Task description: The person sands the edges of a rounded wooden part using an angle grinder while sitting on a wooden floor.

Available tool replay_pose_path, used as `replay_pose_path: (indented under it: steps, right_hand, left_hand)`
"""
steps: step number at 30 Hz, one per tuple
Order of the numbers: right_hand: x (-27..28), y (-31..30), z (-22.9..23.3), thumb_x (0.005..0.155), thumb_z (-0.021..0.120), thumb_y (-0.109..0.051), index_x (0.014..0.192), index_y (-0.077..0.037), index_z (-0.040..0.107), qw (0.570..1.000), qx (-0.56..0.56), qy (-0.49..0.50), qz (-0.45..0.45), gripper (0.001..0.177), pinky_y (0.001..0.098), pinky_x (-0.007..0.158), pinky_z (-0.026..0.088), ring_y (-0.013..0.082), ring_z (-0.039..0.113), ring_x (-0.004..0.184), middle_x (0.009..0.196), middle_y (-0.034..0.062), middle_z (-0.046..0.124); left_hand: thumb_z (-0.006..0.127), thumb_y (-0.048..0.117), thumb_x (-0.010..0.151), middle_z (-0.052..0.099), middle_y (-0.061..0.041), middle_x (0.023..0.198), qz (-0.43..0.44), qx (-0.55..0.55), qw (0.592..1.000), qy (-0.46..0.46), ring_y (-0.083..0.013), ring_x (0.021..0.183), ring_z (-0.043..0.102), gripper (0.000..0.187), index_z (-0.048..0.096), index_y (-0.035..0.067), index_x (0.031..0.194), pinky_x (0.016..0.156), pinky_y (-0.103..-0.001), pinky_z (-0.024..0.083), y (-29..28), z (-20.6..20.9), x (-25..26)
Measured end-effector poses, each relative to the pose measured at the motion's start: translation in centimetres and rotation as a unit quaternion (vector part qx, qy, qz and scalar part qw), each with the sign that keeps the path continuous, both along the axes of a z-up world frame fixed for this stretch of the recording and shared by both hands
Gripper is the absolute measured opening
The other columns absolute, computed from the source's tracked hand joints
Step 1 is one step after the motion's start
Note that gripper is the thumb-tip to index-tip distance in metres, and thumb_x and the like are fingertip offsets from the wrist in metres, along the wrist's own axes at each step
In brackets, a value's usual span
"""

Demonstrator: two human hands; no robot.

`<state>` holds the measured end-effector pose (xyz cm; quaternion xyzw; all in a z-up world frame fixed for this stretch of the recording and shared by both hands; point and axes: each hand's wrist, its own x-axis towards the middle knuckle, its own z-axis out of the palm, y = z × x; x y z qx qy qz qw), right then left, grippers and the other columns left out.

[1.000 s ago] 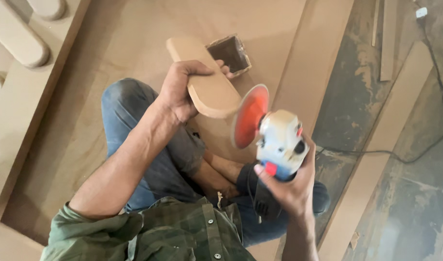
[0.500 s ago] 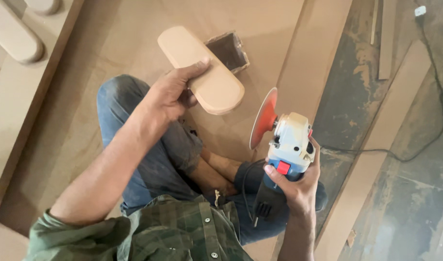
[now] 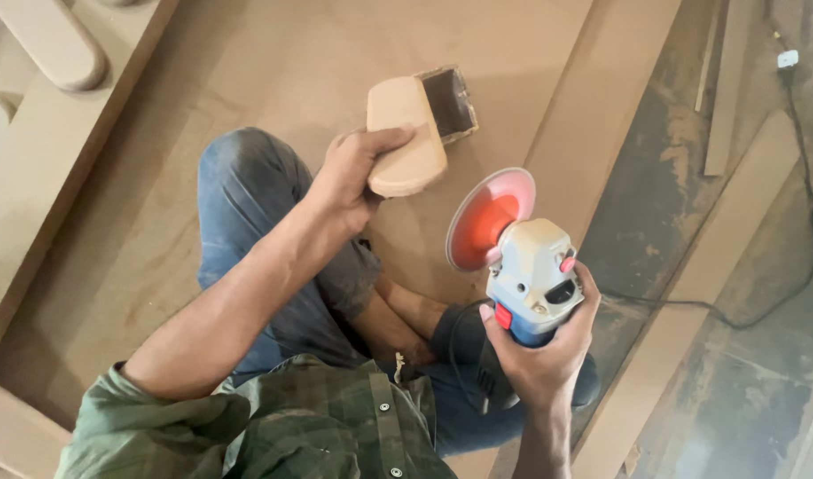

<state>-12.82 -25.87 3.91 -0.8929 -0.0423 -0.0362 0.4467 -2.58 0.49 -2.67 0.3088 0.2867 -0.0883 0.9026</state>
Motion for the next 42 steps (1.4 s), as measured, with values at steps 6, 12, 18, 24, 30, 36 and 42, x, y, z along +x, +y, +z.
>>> replay_pose_path:
  steps: [6, 12, 18, 24, 30, 36, 42]
  right_hand:
    - [0.0, 1.6, 1.6, 0.070, 0.091, -0.014, 0.146, 0.002, 0.039, 0.998, -0.065, -0.014, 0.003, 0.094, 0.0375, 0.099, 0.056, 0.0267, 0.070, 0.116, 0.127, 0.0195, 0.066]
    - [-0.3, 2.7, 2.1, 0.068, 0.093, -0.015, 0.143, 0.003, 0.040, 0.990, -0.106, -0.073, 0.053, 0.094, 0.0386, 0.097, 0.056, 0.0299, 0.068, 0.115, 0.126, 0.0223, 0.062]
    - [1.8, 1.3, 0.7, 0.076, 0.088, -0.012, 0.148, 0.003, 0.033, 0.993, 0.069, -0.004, 0.091, 0.093, 0.0379, 0.102, 0.056, 0.0259, 0.066, 0.121, 0.133, 0.0172, 0.059]
    - [4.1, -0.9, -0.2, 0.073, 0.083, -0.002, 0.149, 0.002, 0.039, 0.961, 0.214, 0.159, 0.073, 0.088, 0.0376, 0.091, 0.059, 0.0221, 0.070, 0.101, 0.118, 0.0145, 0.067]
    - [0.5, 0.6, 1.4, 0.073, 0.086, -0.011, 0.148, 0.001, 0.030, 0.984, 0.147, 0.086, 0.052, 0.095, 0.0384, 0.099, 0.058, 0.0230, 0.070, 0.114, 0.128, 0.0154, 0.062]
    - [-1.3, 1.9, 2.8, 0.068, 0.091, -0.011, 0.144, 0.004, 0.037, 0.995, -0.049, -0.002, 0.082, 0.094, 0.0381, 0.099, 0.056, 0.0267, 0.069, 0.118, 0.130, 0.0224, 0.064]
    - [2.8, 0.0, 1.3, 0.075, 0.083, -0.004, 0.148, 0.002, 0.034, 0.981, 0.140, 0.105, 0.085, 0.088, 0.0386, 0.101, 0.057, 0.0238, 0.067, 0.118, 0.130, 0.0172, 0.063]
  left_hand:
    - [0.070, 0.009, 0.085, 0.073, -0.018, 0.100, 0.006, 0.006, 1.000, -0.005, -0.0246, 0.082, 0.075, 0.036, 0.064, -0.011, 0.113, 0.069, -0.038, 0.064, -0.4, 0.2, 0.3]
    - [0.070, 0.007, 0.085, 0.073, -0.019, 0.103, -0.001, -0.010, 1.000, -0.018, -0.0262, 0.087, 0.075, 0.038, 0.063, -0.011, 0.118, 0.077, -0.038, 0.064, -0.3, 0.8, 0.6]
    - [0.070, 0.006, 0.086, 0.073, -0.020, 0.104, -0.018, -0.042, 0.999, 0.007, -0.0283, 0.088, 0.075, 0.038, 0.062, -0.012, 0.118, 0.079, -0.041, 0.065, 0.1, 2.1, 0.2]
    - [0.069, 0.005, 0.083, 0.071, -0.019, 0.111, -0.053, -0.030, 0.998, -0.017, -0.0269, 0.094, 0.075, 0.047, 0.056, -0.006, 0.127, 0.081, -0.041, 0.065, -0.2, 3.1, -0.2]
    - [0.070, 0.003, 0.083, 0.070, -0.019, 0.112, -0.035, 0.013, 0.998, -0.047, -0.0271, 0.095, 0.074, 0.052, 0.052, -0.006, 0.131, 0.082, -0.041, 0.065, 0.1, 2.6, -0.1]
    - [0.070, 0.002, 0.081, 0.068, -0.019, 0.114, -0.027, 0.049, 0.997, -0.043, -0.0267, 0.097, 0.073, 0.058, 0.048, -0.003, 0.135, 0.083, -0.041, 0.065, 0.2, 2.5, -0.2]
    - [0.069, -0.001, 0.079, 0.068, -0.018, 0.118, -0.028, 0.040, 0.996, -0.070, -0.0262, 0.100, 0.073, 0.065, 0.047, -0.004, 0.140, 0.085, -0.040, 0.065, 0.4, 3.4, -0.8]
